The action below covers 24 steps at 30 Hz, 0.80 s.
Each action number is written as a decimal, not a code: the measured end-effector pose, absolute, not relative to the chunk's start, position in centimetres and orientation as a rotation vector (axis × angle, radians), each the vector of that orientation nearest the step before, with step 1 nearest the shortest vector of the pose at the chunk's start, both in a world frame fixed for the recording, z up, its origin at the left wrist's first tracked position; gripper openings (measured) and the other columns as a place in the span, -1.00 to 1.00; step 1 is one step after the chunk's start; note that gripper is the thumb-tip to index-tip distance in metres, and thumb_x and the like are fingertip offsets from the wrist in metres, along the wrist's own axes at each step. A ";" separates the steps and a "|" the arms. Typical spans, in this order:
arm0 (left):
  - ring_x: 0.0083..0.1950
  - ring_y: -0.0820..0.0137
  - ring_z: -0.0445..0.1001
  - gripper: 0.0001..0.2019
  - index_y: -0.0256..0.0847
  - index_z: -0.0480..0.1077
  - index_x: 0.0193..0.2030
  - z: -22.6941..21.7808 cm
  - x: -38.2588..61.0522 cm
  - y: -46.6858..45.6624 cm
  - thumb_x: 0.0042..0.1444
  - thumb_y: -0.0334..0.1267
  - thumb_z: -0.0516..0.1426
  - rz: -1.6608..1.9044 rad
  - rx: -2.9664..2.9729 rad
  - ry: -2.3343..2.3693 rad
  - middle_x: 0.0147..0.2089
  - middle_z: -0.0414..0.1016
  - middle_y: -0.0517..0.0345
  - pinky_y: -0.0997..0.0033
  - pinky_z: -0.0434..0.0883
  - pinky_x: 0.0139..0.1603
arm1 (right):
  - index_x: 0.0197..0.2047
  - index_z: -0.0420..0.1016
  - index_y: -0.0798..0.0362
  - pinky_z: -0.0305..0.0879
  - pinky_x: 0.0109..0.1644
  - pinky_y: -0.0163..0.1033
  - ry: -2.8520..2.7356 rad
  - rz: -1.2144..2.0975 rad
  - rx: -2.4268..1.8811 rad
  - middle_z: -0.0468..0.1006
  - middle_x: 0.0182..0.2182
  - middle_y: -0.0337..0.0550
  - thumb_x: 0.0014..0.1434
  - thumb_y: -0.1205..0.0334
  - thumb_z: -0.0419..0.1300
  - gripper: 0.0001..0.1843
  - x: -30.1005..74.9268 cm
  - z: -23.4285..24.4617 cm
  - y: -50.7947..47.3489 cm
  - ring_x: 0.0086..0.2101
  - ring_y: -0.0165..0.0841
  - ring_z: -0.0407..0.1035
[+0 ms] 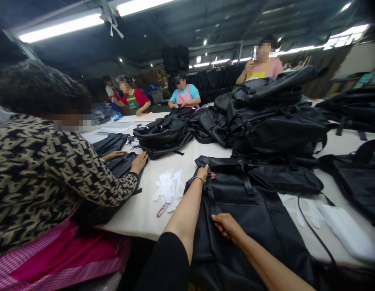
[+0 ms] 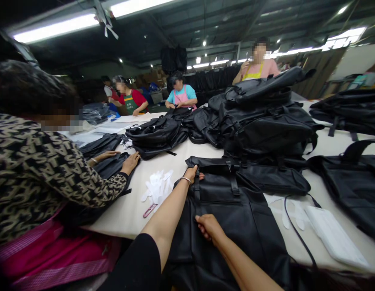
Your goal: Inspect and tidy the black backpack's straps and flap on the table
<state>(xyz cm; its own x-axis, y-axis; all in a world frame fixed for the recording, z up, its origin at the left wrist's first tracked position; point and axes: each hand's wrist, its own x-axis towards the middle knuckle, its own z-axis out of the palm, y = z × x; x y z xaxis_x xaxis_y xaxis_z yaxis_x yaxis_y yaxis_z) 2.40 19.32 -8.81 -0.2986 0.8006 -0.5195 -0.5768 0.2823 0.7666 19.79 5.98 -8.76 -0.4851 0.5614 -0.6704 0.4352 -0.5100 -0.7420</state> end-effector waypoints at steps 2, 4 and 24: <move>-0.40 0.29 0.44 -0.60 -0.42 0.21 -0.23 -8.3 2.0 18.2 -0.03 -0.06 0.04 1.322 0.305 1.294 -0.46 0.41 -0.08 0.25 0.42 -0.41 | -0.64 0.17 0.12 -0.24 -0.83 -0.48 -1.506 2.159 -1.533 0.14 -0.83 -0.36 0.05 0.14 -0.03 -0.69 19.8 -8.9 5.9 -0.87 -0.58 -0.05; -0.40 0.28 0.44 -0.65 -0.41 0.23 -0.29 -7.7 1.7 16.8 -0.10 -0.13 0.12 1.276 0.377 1.280 -0.47 0.41 -0.08 0.21 0.42 -0.39 | -0.64 0.18 0.12 -0.22 -0.83 -0.47 -1.504 2.158 -1.514 0.16 -0.83 -0.35 0.05 0.15 -0.04 -0.68 19.9 -8.9 5.8 -0.87 -0.57 -0.04; -0.52 0.45 0.40 -0.86 -0.37 0.21 -0.55 -9.5 3.8 15.6 -0.20 -0.63 0.08 1.402 0.414 1.304 -0.62 0.35 0.14 0.34 0.41 -0.32 | -0.69 0.11 0.07 -0.26 -0.81 -0.45 -1.573 2.107 -1.442 0.01 -0.91 -0.41 0.01 0.20 -0.05 -0.71 20.9 -7.2 4.0 -0.88 -0.56 -0.15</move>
<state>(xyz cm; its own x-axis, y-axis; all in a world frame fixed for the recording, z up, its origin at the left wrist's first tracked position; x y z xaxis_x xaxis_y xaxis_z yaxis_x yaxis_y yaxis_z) 3.79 15.61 -9.54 -0.3169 0.8564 -0.4076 -0.4681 0.2326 0.8525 20.86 4.00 -7.15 -0.5297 0.6022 -0.5973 0.4017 -0.4421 -0.8020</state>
